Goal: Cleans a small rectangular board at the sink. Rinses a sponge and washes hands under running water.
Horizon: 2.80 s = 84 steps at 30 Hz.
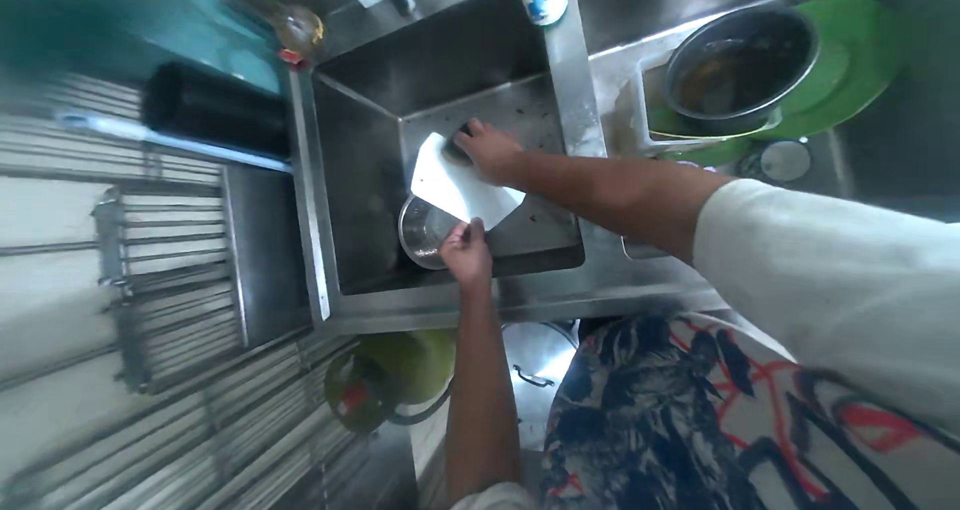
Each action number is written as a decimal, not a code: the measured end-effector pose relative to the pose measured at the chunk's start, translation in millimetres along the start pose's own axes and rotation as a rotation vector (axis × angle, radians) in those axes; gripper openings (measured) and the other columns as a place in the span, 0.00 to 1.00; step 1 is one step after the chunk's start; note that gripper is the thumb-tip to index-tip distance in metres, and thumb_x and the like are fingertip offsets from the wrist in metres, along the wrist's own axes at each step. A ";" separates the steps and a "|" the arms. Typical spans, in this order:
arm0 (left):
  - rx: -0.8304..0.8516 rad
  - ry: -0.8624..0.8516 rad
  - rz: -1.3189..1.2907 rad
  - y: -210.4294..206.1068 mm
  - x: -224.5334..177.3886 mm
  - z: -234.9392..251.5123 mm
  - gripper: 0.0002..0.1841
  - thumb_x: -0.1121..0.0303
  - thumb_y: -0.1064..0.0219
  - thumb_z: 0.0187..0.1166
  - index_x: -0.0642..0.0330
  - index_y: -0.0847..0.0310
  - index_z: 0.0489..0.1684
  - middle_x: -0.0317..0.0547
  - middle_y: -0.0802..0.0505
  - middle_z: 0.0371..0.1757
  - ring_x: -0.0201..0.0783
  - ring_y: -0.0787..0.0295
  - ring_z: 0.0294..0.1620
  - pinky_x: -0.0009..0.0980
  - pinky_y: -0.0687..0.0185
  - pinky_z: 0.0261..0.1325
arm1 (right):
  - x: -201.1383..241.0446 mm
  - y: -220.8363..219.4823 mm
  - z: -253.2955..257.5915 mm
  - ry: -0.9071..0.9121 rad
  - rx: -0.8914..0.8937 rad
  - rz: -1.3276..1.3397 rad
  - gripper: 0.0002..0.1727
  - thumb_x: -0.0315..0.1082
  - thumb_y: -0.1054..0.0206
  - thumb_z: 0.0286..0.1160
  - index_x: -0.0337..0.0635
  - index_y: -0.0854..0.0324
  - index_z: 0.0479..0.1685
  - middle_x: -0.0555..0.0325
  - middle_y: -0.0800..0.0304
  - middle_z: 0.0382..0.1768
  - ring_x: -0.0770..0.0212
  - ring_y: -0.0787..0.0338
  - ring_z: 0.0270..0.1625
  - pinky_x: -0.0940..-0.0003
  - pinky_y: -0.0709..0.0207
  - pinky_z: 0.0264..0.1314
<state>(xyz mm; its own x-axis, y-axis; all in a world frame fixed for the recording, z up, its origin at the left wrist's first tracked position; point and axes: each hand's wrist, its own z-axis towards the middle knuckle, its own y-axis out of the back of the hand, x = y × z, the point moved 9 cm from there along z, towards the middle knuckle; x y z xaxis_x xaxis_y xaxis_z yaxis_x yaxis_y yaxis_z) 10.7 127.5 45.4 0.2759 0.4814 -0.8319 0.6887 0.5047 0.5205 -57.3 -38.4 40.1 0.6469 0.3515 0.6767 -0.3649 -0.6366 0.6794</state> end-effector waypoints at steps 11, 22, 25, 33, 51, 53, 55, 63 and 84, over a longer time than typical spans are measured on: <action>0.277 -0.133 0.229 -26.4 0.1 23.1 0.13 0.70 0.33 0.84 0.72 0.17 0.30 0.48 0.15 0.25 0.36 0.21 0.26 0.35 0.22 0.37 | -58.0 -20.8 -20.3 -0.320 -0.049 0.045 0.40 0.22 0.25 0.67 0.43 0.32 0.85 0.30 0.36 0.84 0.26 0.24 0.77 0.31 0.20 0.65; 0.290 -0.105 0.216 -21.4 12.5 67.4 0.12 0.69 0.36 0.86 0.71 0.12 0.41 0.56 0.09 0.35 0.43 0.14 0.34 0.45 0.16 0.45 | -11.7 -48.2 -40.3 -0.013 0.021 -0.098 0.28 0.24 0.26 0.71 0.47 0.21 0.74 0.33 0.28 0.76 0.31 0.20 0.74 0.37 0.17 0.63; 0.300 -0.165 0.272 -20.4 3.8 65.1 0.13 0.69 0.36 0.86 0.72 0.14 0.35 0.56 0.11 0.31 0.45 0.15 0.33 0.46 0.18 0.45 | -43.2 -37.6 -45.2 -0.187 0.060 -0.182 0.32 0.21 0.26 0.69 0.48 0.22 0.77 0.33 0.32 0.81 0.28 0.25 0.78 0.33 0.19 0.63; 0.096 -1.174 0.697 -12.3 -26.4 13.1 0.10 0.79 0.34 0.76 0.71 0.08 0.48 0.59 0.07 0.35 0.53 0.08 0.27 0.46 0.14 0.28 | -90.1 110.6 -89.8 -0.222 -0.301 0.216 0.17 0.26 0.38 0.81 0.40 0.20 0.66 0.39 0.11 0.54 0.45 0.09 0.53 0.42 0.17 0.58; 0.189 -1.540 0.677 -17.5 -62.6 -40.8 0.09 0.79 0.36 0.75 0.68 0.09 0.46 0.53 0.09 0.32 0.49 0.11 0.27 0.39 0.19 0.27 | -34.4 94.9 -94.1 0.011 0.077 -0.032 0.16 0.24 0.34 0.78 0.41 0.14 0.62 0.41 0.11 0.57 0.42 0.12 0.61 0.39 0.21 0.64; 0.212 -1.528 0.671 -28.0 -63.7 -46.7 0.08 0.79 0.34 0.75 0.68 0.09 0.44 0.53 0.08 0.34 0.49 0.10 0.29 0.39 0.16 0.29 | -36.0 107.5 -103.8 -0.007 0.030 -0.027 0.15 0.25 0.34 0.78 0.42 0.14 0.62 0.42 0.12 0.55 0.44 0.12 0.59 0.42 0.21 0.63; 0.235 -1.520 0.664 -39.9 -67.3 -53.6 0.08 0.80 0.34 0.73 0.67 0.08 0.43 0.53 0.07 0.40 0.48 0.09 0.30 0.39 0.15 0.30 | -34.2 104.8 -115.4 -0.055 0.043 -0.067 0.15 0.27 0.34 0.79 0.44 0.14 0.62 0.42 0.13 0.55 0.43 0.13 0.60 0.41 0.20 0.62; 0.139 -1.263 0.513 -66.4 -68.9 -52.2 0.13 0.70 0.26 0.71 0.62 0.06 0.52 0.56 0.08 0.42 0.48 0.09 0.30 0.38 0.14 0.28 | -76.0 71.8 -130.3 -0.307 0.116 -0.302 0.17 0.29 0.35 0.81 0.50 0.14 0.66 0.37 0.19 0.66 0.32 0.13 0.61 0.31 0.19 0.56; 0.367 0.269 -0.317 -84.8 -5.9 -25.1 0.08 0.74 0.39 0.88 0.68 0.19 0.38 0.38 0.17 0.23 0.26 0.23 0.21 0.21 0.23 0.29 | -34.1 66.5 -141.1 -0.221 -0.121 -0.188 0.22 0.26 0.27 0.72 0.47 0.16 0.66 0.35 0.22 0.68 0.31 0.14 0.63 0.35 0.15 0.52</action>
<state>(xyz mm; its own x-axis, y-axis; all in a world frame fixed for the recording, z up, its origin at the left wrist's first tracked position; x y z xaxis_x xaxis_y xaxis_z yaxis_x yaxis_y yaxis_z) -66.2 99.8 11.0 -0.1309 0.5365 -0.8337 0.9117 0.3954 0.1113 -198.1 4.2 102.2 0.8355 0.2891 0.4673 -0.2937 -0.4838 0.8244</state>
